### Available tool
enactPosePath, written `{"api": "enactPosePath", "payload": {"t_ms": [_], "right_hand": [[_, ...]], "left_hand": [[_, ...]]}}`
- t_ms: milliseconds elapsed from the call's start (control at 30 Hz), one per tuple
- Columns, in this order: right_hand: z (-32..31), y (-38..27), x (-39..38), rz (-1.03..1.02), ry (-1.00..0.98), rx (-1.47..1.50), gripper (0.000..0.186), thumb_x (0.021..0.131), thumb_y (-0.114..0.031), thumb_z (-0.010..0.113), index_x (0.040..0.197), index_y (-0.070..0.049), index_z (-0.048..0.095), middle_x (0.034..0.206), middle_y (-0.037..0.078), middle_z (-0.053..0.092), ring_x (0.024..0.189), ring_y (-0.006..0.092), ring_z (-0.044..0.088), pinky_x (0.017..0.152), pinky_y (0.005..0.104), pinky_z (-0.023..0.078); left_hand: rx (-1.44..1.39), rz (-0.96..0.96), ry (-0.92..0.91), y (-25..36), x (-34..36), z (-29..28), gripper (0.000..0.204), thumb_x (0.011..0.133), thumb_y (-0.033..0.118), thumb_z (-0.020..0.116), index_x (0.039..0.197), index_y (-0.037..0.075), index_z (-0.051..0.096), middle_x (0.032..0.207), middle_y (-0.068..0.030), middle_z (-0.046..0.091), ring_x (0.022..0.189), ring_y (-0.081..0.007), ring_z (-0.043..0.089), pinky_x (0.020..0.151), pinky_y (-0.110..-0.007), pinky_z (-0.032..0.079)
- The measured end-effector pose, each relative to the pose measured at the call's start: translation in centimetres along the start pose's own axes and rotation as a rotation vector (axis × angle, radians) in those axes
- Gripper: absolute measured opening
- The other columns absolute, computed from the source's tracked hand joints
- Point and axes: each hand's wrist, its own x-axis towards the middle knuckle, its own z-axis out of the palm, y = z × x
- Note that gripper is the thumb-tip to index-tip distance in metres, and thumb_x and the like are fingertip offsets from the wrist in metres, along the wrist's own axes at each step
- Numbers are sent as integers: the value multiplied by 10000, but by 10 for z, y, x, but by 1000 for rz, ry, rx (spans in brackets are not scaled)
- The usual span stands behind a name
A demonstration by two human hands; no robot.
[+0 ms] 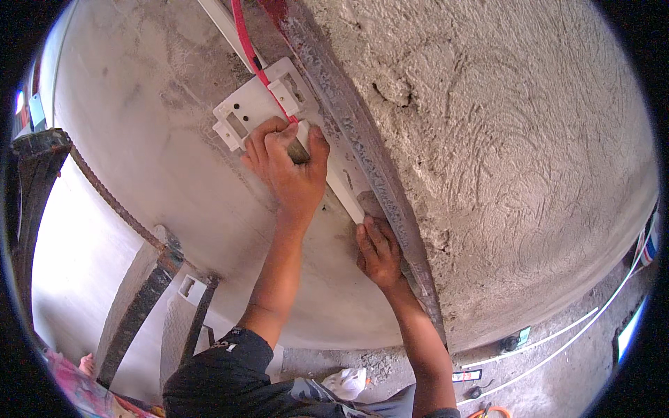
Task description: Installing white plastic casing and routing electrical wires along a concrete wall.
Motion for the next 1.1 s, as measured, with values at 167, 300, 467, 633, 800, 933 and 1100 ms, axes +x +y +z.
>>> {"api": "enactPosePath", "payload": {"t_ms": [167,300,467,633,800,933,1100], "right_hand": [[2,-3,6,13,46,-7,331,753,62,600,1081,28,614,1213,199,537,1012,363,574,850,422,506],[0,-4,4,44,8,-21,451,728,111,566,1163,-1,593,1237,187,529,1031,350,555,867,417,474],[-1,-2,4,34,25,-3,407,735,67,616,1138,18,581,1213,189,538,1017,363,570,868,452,493],[2,-2,2,61,12,9,467,713,102,591,1168,-2,580,1237,182,531,1046,349,560,876,439,482],[3,-2,2,50,20,20,478,692,84,569,1163,3,576,1251,190,513,1041,367,561,883,455,494],[1,-3,1,57,11,14,480,688,97,565,1161,11,576,1243,192,524,1048,369,563,884,455,494],[-3,-9,5,72,-13,-17,429,715,82,584,1140,21,584,1220,188,541,1039,361,567,881,445,496]], "left_hand": [[-19,-8,45,0,-1,3,315,741,196,707,996,122,538,996,-47,562,928,-257,505,772,-404,292],[-9,-41,68,4,0,3,351,725,206,709,1040,145,564,982,-28,560,895,-231,508,760,-386,288],[54,-62,8,6,4,1,291,764,213,681,1020,137,566,1006,-43,566,938,-252,511,772,-393,312],[59,-43,24,3,2,5,295,766,215,675,1037,150,579,1000,-28,558,896,-228,503,750,-377,288],[77,-37,32,1,4,6,288,784,233,659,1048,155,575,1014,-27,561,893,-230,498,745,-376,285],[76,-33,19,2,2,7,284,789,237,654,1049,155,574,1016,-25,560,899,-229,495,746,-377,283],[66,-35,26,2,3,3,270,795,235,649,1042,155,574,1023,-18,560,915,-227,488,755,-380,277]]}}
